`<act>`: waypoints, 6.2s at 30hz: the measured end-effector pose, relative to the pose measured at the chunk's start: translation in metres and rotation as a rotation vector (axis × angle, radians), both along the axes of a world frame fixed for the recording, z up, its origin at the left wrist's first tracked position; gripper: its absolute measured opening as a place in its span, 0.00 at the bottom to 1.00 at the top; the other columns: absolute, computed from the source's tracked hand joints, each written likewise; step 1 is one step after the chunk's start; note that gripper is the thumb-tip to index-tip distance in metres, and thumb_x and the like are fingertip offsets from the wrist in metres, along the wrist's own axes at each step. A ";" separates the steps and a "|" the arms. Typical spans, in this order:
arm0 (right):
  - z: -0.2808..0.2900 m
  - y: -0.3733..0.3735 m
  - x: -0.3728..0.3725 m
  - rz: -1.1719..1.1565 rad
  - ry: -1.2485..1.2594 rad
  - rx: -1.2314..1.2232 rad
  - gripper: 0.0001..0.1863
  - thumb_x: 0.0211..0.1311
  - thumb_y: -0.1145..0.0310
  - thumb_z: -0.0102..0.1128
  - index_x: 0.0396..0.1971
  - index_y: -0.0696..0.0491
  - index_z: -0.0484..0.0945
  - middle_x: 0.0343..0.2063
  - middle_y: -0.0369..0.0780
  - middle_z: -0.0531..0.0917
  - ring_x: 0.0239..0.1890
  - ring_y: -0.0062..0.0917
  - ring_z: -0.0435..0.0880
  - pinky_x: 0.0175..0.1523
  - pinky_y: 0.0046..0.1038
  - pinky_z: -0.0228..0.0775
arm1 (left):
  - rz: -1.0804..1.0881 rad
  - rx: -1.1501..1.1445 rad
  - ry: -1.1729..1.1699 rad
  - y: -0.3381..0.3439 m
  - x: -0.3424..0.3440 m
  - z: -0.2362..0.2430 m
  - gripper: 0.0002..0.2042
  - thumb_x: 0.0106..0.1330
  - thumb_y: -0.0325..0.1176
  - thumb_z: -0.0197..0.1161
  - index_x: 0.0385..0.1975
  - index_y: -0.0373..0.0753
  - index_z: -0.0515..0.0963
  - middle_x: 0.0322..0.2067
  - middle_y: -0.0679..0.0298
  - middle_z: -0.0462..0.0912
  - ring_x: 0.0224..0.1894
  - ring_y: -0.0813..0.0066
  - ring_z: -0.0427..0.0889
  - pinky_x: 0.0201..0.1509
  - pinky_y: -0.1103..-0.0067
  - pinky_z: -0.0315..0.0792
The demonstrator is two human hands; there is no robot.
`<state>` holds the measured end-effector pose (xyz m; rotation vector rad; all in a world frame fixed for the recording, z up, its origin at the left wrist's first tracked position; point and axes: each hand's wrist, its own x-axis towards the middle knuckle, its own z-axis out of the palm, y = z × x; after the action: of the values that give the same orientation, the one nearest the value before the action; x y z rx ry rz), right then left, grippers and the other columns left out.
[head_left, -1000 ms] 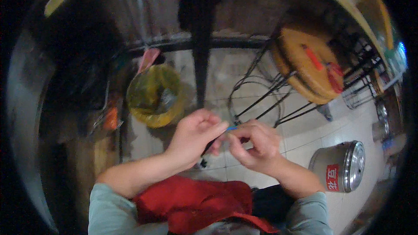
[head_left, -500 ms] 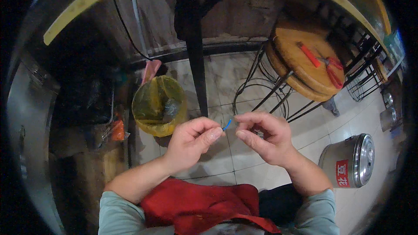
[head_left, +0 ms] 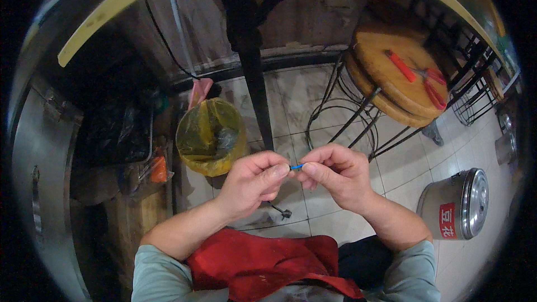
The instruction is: The person sits on the floor and repairs a black electrical cable. They strip the outer insulation, twist the inner wires, and secure the connection with a blue heat-shrink tube, using scissors to trim the tube and a lighter to shrink it.
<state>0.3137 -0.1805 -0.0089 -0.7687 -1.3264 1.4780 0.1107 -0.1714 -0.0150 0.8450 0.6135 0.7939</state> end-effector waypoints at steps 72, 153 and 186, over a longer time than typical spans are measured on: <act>-0.006 -0.011 -0.014 -0.095 -0.139 -0.112 0.05 0.61 0.70 0.57 0.33 0.56 0.75 0.20 0.32 0.76 0.20 0.11 0.71 0.24 0.16 0.61 | 0.263 0.675 0.355 -0.009 0.002 -0.008 0.07 0.63 0.30 0.59 0.35 0.33 0.77 0.21 0.70 0.71 0.22 0.83 0.66 0.26 0.84 0.62; -0.059 -0.003 -0.036 -0.056 0.061 -0.452 0.13 0.61 0.58 0.40 0.35 0.54 0.63 0.16 0.40 0.70 0.13 0.18 0.60 0.18 0.20 0.52 | 0.062 0.044 0.341 -0.011 -0.010 -0.024 0.08 0.68 0.36 0.53 0.38 0.38 0.70 0.18 0.68 0.73 0.17 0.85 0.66 0.19 0.87 0.58; -0.063 -0.005 -0.029 0.005 0.077 -0.406 0.12 0.63 0.58 0.40 0.32 0.51 0.66 0.20 0.35 0.71 0.18 0.13 0.64 0.20 0.15 0.54 | 0.096 0.136 0.345 -0.012 -0.010 -0.025 0.05 0.63 0.27 0.59 0.33 0.38 0.70 0.22 0.71 0.73 0.24 0.89 0.68 0.25 0.89 0.61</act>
<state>0.2851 -0.1856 -0.0715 -0.9537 -0.9811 1.7890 0.1004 -0.1833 -0.0397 1.0956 0.9172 0.7889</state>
